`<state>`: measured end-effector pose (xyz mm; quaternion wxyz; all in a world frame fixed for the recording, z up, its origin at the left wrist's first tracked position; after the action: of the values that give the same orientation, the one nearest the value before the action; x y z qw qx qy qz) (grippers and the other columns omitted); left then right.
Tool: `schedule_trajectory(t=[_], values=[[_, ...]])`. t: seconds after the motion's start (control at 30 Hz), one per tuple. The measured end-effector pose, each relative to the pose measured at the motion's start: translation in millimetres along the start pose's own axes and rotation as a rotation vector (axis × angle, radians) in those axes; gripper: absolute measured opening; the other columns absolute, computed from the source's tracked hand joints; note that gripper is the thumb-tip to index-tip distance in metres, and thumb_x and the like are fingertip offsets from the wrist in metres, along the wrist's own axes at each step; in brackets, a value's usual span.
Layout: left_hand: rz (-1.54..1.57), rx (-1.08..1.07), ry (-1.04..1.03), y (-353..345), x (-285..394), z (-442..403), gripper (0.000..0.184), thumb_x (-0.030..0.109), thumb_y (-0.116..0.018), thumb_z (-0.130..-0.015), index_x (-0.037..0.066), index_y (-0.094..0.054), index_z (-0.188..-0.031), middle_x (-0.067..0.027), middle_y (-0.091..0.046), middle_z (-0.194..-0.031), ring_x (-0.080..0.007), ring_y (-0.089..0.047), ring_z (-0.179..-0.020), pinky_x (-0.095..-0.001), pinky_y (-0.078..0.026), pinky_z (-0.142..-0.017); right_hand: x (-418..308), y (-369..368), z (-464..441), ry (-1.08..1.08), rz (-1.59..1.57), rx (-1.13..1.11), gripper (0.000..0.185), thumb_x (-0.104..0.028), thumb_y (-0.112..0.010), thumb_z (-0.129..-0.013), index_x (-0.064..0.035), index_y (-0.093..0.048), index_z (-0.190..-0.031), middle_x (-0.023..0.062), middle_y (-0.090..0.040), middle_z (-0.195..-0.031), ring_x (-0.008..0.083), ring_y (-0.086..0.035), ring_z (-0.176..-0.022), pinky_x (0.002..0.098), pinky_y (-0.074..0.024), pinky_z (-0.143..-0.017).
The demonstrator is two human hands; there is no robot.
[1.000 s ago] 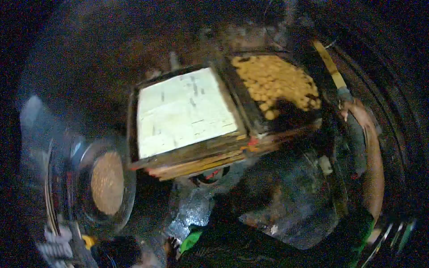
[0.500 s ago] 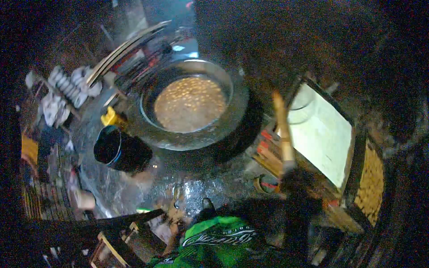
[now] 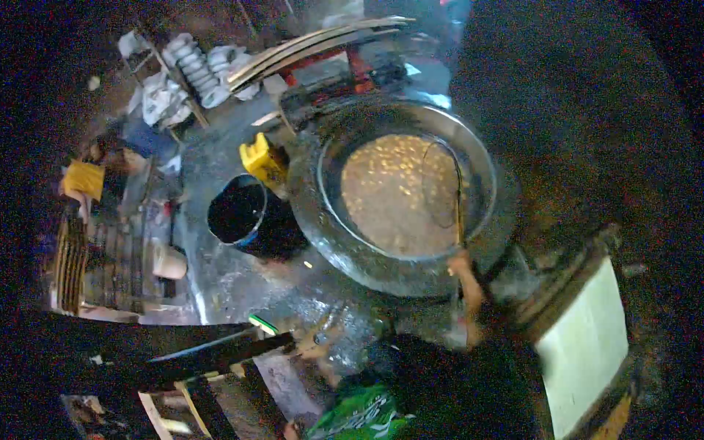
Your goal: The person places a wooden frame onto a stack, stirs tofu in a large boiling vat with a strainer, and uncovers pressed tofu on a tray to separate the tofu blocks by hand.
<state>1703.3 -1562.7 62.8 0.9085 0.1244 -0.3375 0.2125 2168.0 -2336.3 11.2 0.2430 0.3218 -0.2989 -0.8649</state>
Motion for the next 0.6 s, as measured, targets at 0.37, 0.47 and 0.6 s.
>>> schedule_trajectory(t=[0.37,0.47,0.6], values=[[-0.004,0.184,0.321,-87.1,22.0,26.8,0.026,0.036,-0.057,-0.091,0.012,-0.057,-0.082,-0.0003,-0.054,-0.073,-0.0203,-0.062,-0.076,-0.0355,-0.044,-0.051,-166.4,-26.4,-32.6,0.255,0.111,0.622,0.023,-0.02,-0.059,-0.075,-0.0021,-0.067,-0.087,0.0177,-0.065,-0.08,0.0339,-0.062,-0.071,0.0437,-0.0495,-0.063],[0.017,0.177,0.322,-105.3,43.9,-0.6,0.025,0.036,-0.057,-0.092,0.012,-0.057,-0.082,-0.0001,-0.054,-0.073,-0.0211,-0.063,-0.077,-0.0362,-0.044,-0.052,-92.2,13.2,16.0,0.254,0.218,0.118,0.023,-0.017,-0.06,-0.07,-0.001,-0.065,-0.085,0.019,-0.062,-0.078,0.0321,-0.062,-0.072,0.0442,-0.0481,-0.062],[0.023,0.064,0.259,-132.8,79.5,-34.2,0.025,0.037,-0.057,-0.092,0.013,-0.057,-0.086,-0.0002,-0.056,-0.077,-0.0224,-0.063,-0.082,-0.0382,-0.047,-0.054,18.0,46.3,59.8,0.222,0.317,0.238,0.019,-0.015,-0.06,-0.071,0.0002,-0.063,-0.081,0.0196,-0.06,-0.083,0.0324,-0.059,-0.077,0.048,-0.0453,-0.066]])
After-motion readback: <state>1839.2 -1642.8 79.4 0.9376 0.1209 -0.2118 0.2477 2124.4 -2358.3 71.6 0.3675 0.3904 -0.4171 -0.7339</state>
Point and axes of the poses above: each hand's wrist, its own z-axis away from the middle knuckle, its own y-axis out of the back of the hand, x = y × z, the point moved 5 cm from there along -z, towards the middle knuckle
